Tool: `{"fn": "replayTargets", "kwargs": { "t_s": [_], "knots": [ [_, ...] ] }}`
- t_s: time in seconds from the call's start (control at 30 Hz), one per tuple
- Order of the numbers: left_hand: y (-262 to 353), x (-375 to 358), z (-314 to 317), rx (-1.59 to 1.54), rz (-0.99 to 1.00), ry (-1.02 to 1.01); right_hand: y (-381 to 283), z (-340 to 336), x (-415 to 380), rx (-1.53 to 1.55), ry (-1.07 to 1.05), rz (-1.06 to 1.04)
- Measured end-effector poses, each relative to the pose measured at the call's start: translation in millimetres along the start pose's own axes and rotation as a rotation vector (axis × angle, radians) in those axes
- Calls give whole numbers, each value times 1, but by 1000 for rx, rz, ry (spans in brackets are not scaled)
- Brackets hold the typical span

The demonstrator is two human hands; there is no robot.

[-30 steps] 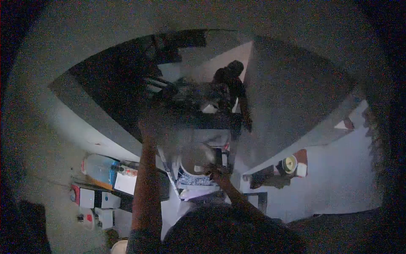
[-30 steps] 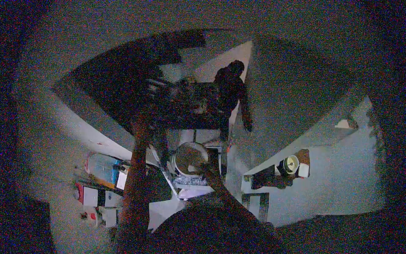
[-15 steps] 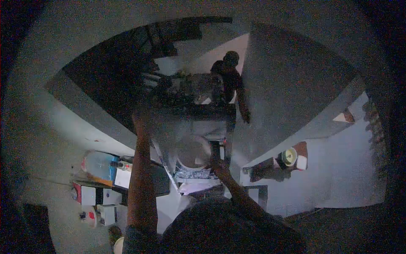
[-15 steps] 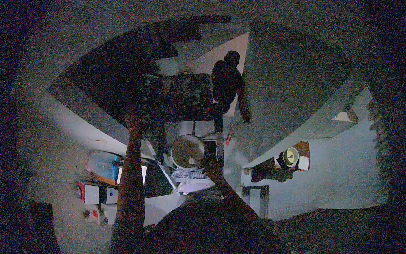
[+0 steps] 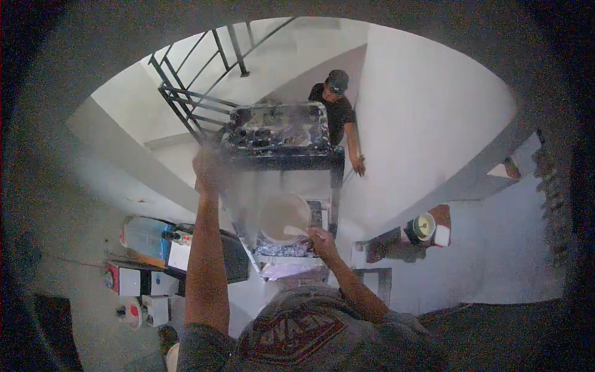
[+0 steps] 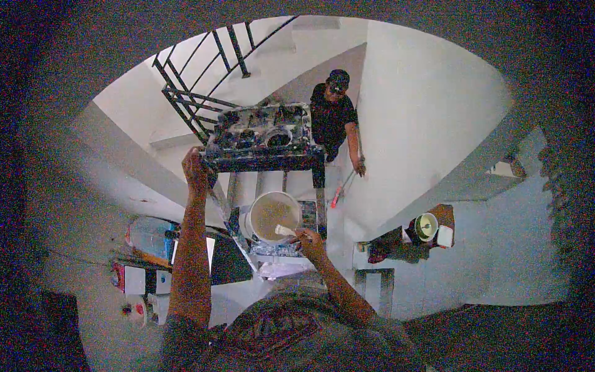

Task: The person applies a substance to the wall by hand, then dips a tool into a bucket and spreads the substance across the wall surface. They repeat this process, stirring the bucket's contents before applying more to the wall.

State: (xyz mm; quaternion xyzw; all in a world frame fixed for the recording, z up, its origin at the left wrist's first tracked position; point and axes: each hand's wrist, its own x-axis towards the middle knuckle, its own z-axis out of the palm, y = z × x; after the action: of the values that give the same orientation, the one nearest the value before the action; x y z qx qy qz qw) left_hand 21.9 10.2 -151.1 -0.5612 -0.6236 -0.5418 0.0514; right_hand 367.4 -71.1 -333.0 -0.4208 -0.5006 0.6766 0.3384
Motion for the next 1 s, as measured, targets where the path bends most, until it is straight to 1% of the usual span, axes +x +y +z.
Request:
{"fn": "replayTargets", "kwargs": {
  "t_s": [0.03,0.07,0.13,0.17,0.23,0.27,0.3,0.33,0.37,0.4,0.47,0.5,0.53,0.57,0.6,0.67,0.7,0.73,0.8,0.83,0.87,0.9,0.93,1.0],
  "knots": [
    [1,0,1,-125,-63,20,-2,0,-1,5,-15,7],
    [-6,0,2,-122,-65,23,-5,0,-2,4,-19,8],
    [-20,0,3,189,215,61,-21,3,-9,-51,7,47],
    [-26,0,4,193,212,68,-18,2,-6,-57,-1,45],
    [-17,1,2,187,46,3,-10,3,2,-173,20,-7],
    [-7,1,2,195,38,17,-9,4,3,-182,5,-9],
    [16,3,0,-70,-78,12,-10,6,3,-220,36,-106],
    [26,2,-6,-335,-193,10,-9,10,2,-257,65,-202],
    [-5,7,2,-173,-27,47,-6,11,3,-262,47,-196],
    [-12,7,-1,-161,-43,53,1,9,7,-245,49,-171],
    [-17,3,-2,-6,-80,-6,9,6,5,-236,44,-132],
    [-20,3,0,-2,-94,-5,11,4,4,-195,68,-172],
    [-21,5,3,-94,-8,35,-4,8,1,-155,94,-214],
    [-23,3,6,-187,78,75,-18,11,-6,-150,91,-116],
    [-16,-1,7,-187,60,75,-13,9,-6,-158,88,-100],
    [4,2,3,-209,48,136,1,2,0,-118,78,-4],
    [1,12,0,248,483,244,-13,9,-8,26,91,11],
    [-1,10,-3,250,475,252,-17,11,-7,17,85,13],
    [-3,4,-6,42,-148,-135,-19,12,-6,-171,90,-94],
    [-11,0,1,125,88,43,-18,11,-7,-177,90,-95],
    [-17,0,1,121,89,47,-16,10,-5,-57,88,-44],
    [-5,3,-2,16,-33,5,-15,10,-3,63,84,6],
    [0,4,-4,-89,-157,-40,-17,13,-3,59,83,6],
    [0,2,-4,-130,-157,-11,-24,18,-9,193,139,-23]
  ]
}}
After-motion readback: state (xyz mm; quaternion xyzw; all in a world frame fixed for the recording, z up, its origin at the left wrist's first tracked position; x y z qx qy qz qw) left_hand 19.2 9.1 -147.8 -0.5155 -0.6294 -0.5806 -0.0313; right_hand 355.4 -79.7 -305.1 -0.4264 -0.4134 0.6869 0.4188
